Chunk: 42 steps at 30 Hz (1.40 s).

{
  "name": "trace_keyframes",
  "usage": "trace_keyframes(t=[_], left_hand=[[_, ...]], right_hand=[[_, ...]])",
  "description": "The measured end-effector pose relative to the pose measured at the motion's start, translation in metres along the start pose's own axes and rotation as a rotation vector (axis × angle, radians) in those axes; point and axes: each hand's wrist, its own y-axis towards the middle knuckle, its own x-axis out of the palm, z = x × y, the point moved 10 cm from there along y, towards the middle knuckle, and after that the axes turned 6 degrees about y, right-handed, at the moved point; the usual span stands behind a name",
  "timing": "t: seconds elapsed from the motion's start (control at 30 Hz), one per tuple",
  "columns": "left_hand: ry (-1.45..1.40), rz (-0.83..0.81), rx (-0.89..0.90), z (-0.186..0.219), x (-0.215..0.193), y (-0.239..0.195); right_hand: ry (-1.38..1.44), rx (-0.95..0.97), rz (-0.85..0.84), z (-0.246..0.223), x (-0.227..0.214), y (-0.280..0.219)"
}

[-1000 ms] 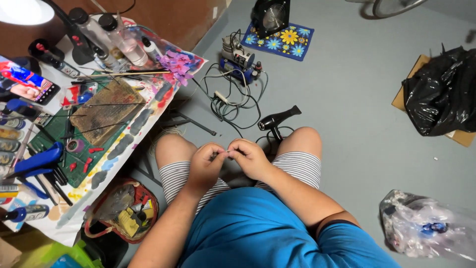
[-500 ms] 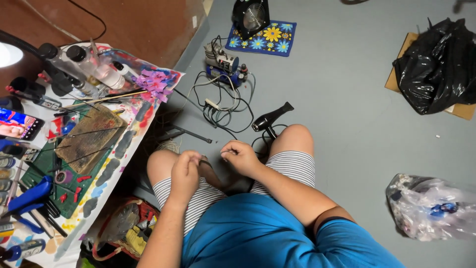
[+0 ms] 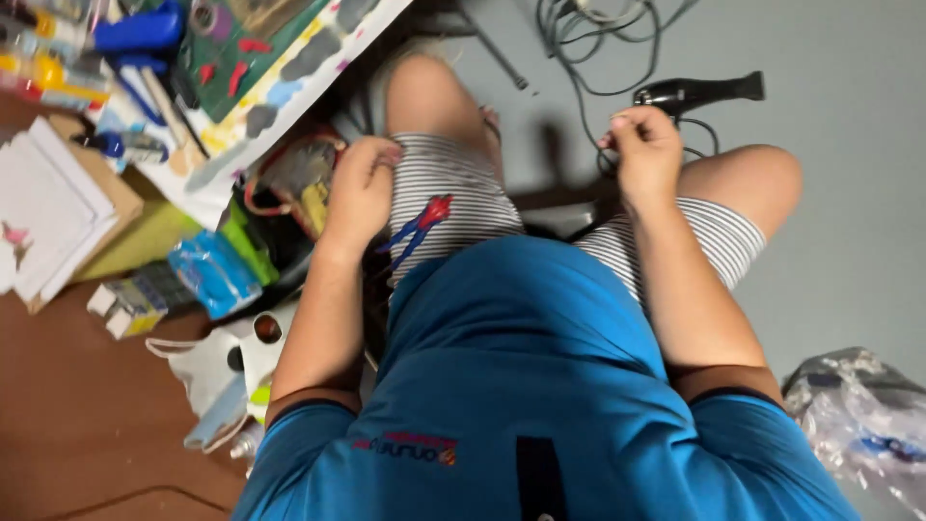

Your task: Assembling small electronic components and wiring into an action figure

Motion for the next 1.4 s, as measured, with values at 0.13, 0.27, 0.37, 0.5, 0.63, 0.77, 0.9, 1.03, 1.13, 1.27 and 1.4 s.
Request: trace_keyframes(t=[0.13,0.27,0.37,0.5,0.63,0.77,0.9,1.03,1.13,1.27,1.4], left_hand=[[0.12,-0.166,-0.104,-0.015,0.008,-0.032],[0.117,-0.283,-0.141,-0.006,0.015,-0.053],[0.17,-0.331,-0.116,-0.002,0.029,-0.063],[0.304,-0.376,-0.051,-0.002,0.051,-0.065],[0.268,-0.364,-0.098,-0.005,0.056,-0.06],[-0.056,-0.309,-0.3,0.008,0.05,-0.042],[-0.58,-0.319,-0.168,0.053,0.072,-0.017],[-0.869,-0.401,-0.02,0.123,0.086,0.001],[-1.05,-0.467,0.018,0.157,0.096,0.007],[-1.014,-0.473,0.088,0.192,0.089,0.015],[-0.608,-0.468,0.003,0.184,0.104,0.015]], right_hand=[[0.047,-0.041,-0.047,0.004,-0.001,0.001],[0.084,0.026,-0.065,0.012,0.0,0.003],[0.11,0.118,-0.029,0.018,-0.001,-0.001],[0.15,0.171,0.009,0.021,-0.002,0.001],[0.182,0.172,0.038,0.018,0.0,-0.001],[0.216,0.133,0.051,-0.006,0.009,-0.005],[0.401,0.033,-0.088,-0.07,0.05,-0.031],[0.468,-0.172,-0.249,-0.141,0.073,-0.062],[0.532,-0.235,-0.299,-0.164,0.068,-0.073],[0.516,-0.316,-0.264,-0.174,0.046,-0.078],[0.48,-0.381,-0.259,-0.19,0.038,-0.083]])
